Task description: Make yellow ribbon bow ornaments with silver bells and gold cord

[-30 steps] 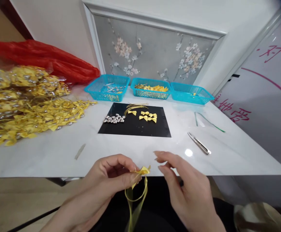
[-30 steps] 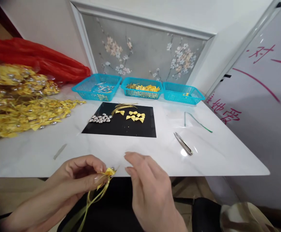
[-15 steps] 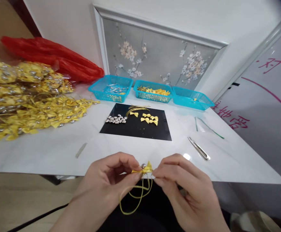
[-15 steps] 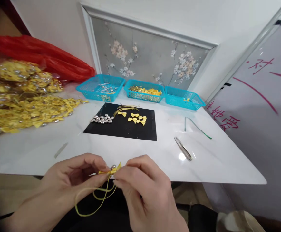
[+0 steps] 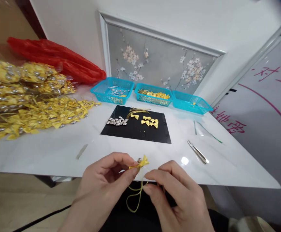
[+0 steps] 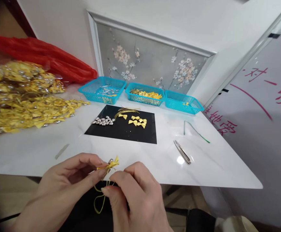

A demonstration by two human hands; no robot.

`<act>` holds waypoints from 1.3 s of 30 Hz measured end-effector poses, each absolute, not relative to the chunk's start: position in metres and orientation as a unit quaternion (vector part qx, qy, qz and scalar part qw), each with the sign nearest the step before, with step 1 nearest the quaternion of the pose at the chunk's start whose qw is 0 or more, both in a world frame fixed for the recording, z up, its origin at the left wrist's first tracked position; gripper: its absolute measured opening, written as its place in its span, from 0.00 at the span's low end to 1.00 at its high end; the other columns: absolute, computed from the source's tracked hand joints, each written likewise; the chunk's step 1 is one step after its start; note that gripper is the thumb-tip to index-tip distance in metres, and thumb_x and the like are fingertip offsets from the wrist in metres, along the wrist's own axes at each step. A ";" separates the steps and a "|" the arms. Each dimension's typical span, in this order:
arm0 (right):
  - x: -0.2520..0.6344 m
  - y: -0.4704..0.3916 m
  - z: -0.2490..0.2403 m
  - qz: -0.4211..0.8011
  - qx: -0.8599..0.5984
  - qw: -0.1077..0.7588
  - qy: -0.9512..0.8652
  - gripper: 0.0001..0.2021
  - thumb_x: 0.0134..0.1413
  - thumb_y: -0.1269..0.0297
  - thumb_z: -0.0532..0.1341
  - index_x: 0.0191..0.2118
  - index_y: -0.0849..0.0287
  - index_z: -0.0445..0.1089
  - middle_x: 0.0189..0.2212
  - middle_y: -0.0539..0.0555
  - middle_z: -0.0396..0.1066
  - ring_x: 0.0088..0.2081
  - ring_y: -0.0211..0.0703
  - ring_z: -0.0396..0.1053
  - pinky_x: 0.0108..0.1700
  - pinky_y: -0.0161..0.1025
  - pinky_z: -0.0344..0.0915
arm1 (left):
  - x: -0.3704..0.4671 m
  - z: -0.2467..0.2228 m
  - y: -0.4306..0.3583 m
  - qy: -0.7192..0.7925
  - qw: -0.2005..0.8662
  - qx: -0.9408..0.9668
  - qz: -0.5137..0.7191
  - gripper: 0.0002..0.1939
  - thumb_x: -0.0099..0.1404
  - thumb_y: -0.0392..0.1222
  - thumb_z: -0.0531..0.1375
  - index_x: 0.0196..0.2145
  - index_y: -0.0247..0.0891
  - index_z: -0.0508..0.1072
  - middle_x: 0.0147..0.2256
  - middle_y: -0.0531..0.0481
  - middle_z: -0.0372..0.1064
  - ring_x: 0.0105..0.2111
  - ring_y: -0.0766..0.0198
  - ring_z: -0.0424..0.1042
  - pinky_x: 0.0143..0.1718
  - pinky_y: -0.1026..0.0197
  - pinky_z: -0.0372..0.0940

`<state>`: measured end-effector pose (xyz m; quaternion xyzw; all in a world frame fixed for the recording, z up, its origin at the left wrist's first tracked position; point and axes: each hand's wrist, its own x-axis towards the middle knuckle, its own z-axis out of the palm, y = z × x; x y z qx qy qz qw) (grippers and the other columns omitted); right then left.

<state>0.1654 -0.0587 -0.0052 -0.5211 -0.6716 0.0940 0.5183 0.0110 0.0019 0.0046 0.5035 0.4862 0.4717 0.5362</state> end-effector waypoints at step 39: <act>0.162 -0.032 0.002 -0.113 -0.388 0.453 -0.795 0.10 0.63 0.82 0.59 0.37 0.61 0.75 0.33 0.56 0.79 0.35 0.45 0.70 0.38 0.44 0.74 | 0.001 -0.008 0.010 0.432 0.664 0.462 0.399 0.07 0.51 0.35 0.73 0.26 0.39 0.78 0.24 0.57 0.73 0.27 0.67 0.68 0.30 0.67 0.60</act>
